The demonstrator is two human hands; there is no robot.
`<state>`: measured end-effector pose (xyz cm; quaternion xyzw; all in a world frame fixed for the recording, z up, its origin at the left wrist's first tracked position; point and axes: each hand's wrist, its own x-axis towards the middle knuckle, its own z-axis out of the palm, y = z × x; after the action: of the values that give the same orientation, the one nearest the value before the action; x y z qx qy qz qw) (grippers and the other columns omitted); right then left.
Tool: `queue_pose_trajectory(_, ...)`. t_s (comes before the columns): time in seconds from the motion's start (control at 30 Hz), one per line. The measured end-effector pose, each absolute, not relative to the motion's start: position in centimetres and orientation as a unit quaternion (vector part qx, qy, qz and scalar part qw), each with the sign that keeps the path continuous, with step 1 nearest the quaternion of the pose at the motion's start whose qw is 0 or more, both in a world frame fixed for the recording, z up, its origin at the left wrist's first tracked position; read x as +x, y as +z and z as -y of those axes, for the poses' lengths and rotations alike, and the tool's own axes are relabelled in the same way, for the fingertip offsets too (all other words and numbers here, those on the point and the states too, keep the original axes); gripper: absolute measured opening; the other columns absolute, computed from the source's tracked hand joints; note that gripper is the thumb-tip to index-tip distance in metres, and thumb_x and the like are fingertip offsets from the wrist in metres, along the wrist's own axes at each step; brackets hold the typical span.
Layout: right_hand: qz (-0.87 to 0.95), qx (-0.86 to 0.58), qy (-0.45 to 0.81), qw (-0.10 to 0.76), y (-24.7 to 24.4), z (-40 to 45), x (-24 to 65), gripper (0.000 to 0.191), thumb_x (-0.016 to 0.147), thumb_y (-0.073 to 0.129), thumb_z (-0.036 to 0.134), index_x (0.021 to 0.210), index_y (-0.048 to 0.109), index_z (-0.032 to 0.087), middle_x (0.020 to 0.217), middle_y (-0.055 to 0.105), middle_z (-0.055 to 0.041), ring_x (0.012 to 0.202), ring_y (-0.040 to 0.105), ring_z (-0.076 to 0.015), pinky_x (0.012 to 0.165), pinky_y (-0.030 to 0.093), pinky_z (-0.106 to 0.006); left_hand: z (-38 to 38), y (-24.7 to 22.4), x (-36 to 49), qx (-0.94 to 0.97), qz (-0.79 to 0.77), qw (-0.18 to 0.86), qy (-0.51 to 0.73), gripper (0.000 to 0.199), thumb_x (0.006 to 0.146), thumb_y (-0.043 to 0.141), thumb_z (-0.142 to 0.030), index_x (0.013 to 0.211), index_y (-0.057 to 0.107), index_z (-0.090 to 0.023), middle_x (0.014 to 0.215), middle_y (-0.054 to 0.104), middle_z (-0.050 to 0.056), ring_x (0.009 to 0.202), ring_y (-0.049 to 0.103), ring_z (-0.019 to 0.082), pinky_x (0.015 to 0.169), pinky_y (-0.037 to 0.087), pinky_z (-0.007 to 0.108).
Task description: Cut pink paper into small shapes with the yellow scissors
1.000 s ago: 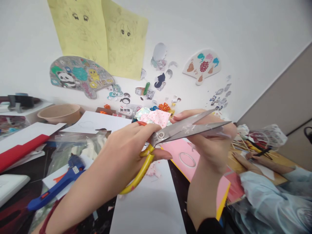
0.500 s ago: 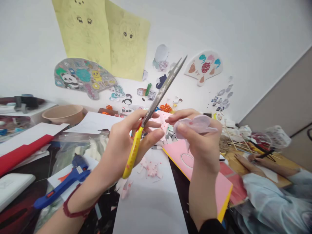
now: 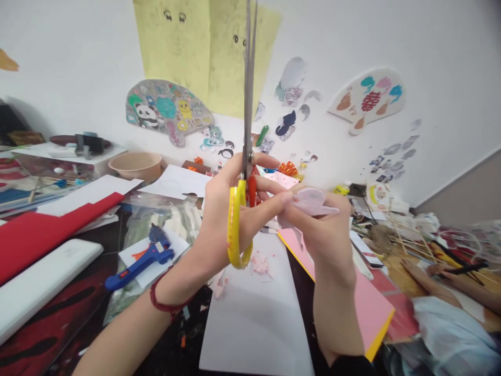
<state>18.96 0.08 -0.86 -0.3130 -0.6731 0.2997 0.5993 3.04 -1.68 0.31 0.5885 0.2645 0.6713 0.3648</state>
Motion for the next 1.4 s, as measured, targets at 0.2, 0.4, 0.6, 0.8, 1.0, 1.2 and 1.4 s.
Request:
queue_pose_trajectory(0.2, 0.684, -0.296, 0.31, 0.591, -1.3, -0.4, 19.0, 0.024, 0.079, 0.085, 0.029, 0.063, 0.069, 0.02, 0.056, 0.06, 0.0048, 0.051, 0.05, -0.0087, 0.046, 0.039, -0.024, 1.7, 0.5, 2.5, 0.576, -0.29, 0.362, 0.673, 0.031, 0.081, 0.08, -0.018, 0.107, 0.063, -0.022, 0.066, 0.072, -0.008, 0.057, 0.069, 0.014, 0.06, 0.059, 0.029)
queue_pose_trajectory(0.4, 0.633, -0.259, 0.276, 0.675, -1.8, -0.8, 17.9, 0.031, 0.079, 0.085, 0.033, 0.06, 0.064, 0.02, 0.058, 0.058, 0.0036, 0.057, 0.053, -0.0097, 0.052, 0.042, -0.024, 1.1, 0.4, 1.9, 0.561, -0.322, 0.255, 0.719, 0.028, 0.083, 0.08, -0.022, 0.104, 0.062, -0.022, 0.066, 0.07, -0.006, 0.069, 0.071, 0.017, 0.07, 0.058, 0.032)
queue_pose_trajectory(0.6, 0.548, -0.279, 0.285, 0.735, -2.7, -0.9, 16.7, 0.024, 0.076, 0.086, 0.041, 0.072, 0.071, 0.022, 0.07, 0.066, 0.0018, 0.067, 0.061, -0.0126, 0.064, 0.053, -0.027, 1.2, 0.3, 2.4, 0.586, -0.301, 0.261, 0.706, 0.027, 0.085, 0.079, -0.028, 0.105, 0.062, -0.022, 0.076, 0.076, -0.002, 0.073, 0.073, 0.018, 0.076, 0.06, 0.035)
queue_pose_trajectory(0.8, 0.482, -0.291, 0.324, 0.76, -3.1, -0.5, 15.1, 0.03, 0.073, 0.086, 0.047, 0.075, 0.07, 0.022, 0.075, 0.068, 0.0004, 0.071, 0.065, -0.0149, 0.067, 0.056, -0.028, 1.4, 0.3, 2.4, 0.597, -0.285, 0.32, 0.678, 0.033, 0.081, 0.081, -0.03, 0.106, 0.06, -0.023, 0.073, 0.074, -0.003, 0.06, 0.067, 0.014, 0.065, 0.058, 0.031)
queue_pose_trajectory(1.0, 0.463, -0.28, 0.383, 0.749, -3.1, -0.6, 14.6, 0.024, 0.072, 0.087, 0.04, 0.078, 0.073, 0.022, 0.083, 0.073, -0.001, 0.079, 0.068, -0.0162, 0.072, 0.058, -0.029, 1.0, -0.1, 2.6, 0.589, -0.316, 0.265, 0.695, 0.03, 0.078, 0.081, -0.021, 0.101, 0.062, -0.023, 0.069, 0.072, -0.006, 0.062, 0.069, 0.014, 0.069, 0.059, 0.029)
queue_pose_trajectory(1.2, 0.443, -0.297, 0.408, 0.741, -2.8, -1.1, 14.8, 0.026, 0.07, 0.088, 0.039, 0.083, 0.074, 0.023, 0.086, 0.075, -0.0008, 0.081, 0.07, -0.0164, 0.075, 0.06, -0.03, 0.3, -0.5, 2.7, 0.574, -0.33, 0.24, 0.71, 0.027, 0.082, 0.078, -0.023, 0.103, 0.062, -0.023, 0.069, 0.07, -0.005, 0.067, 0.071, 0.016, 0.067, 0.058, 0.03)
queue_pose_trajectory(1.4, 0.424, -0.271, 0.453, 0.736, -3.2, -2.2, 15.1, 0.024, 0.079, 0.081, 0.042, 0.093, 0.072, 0.024, 0.097, 0.075, -0.0004, 0.094, 0.07, -0.0163, 0.083, 0.059, -0.03, -1.0, -0.7, 2.0, 0.568, -0.334, 0.28, 0.698, 0.032, 0.081, 0.082, -0.032, 0.104, 0.062, -0.022, 0.075, 0.075, 0.0, 0.074, 0.075, 0.02, 0.066, 0.059, 0.03)
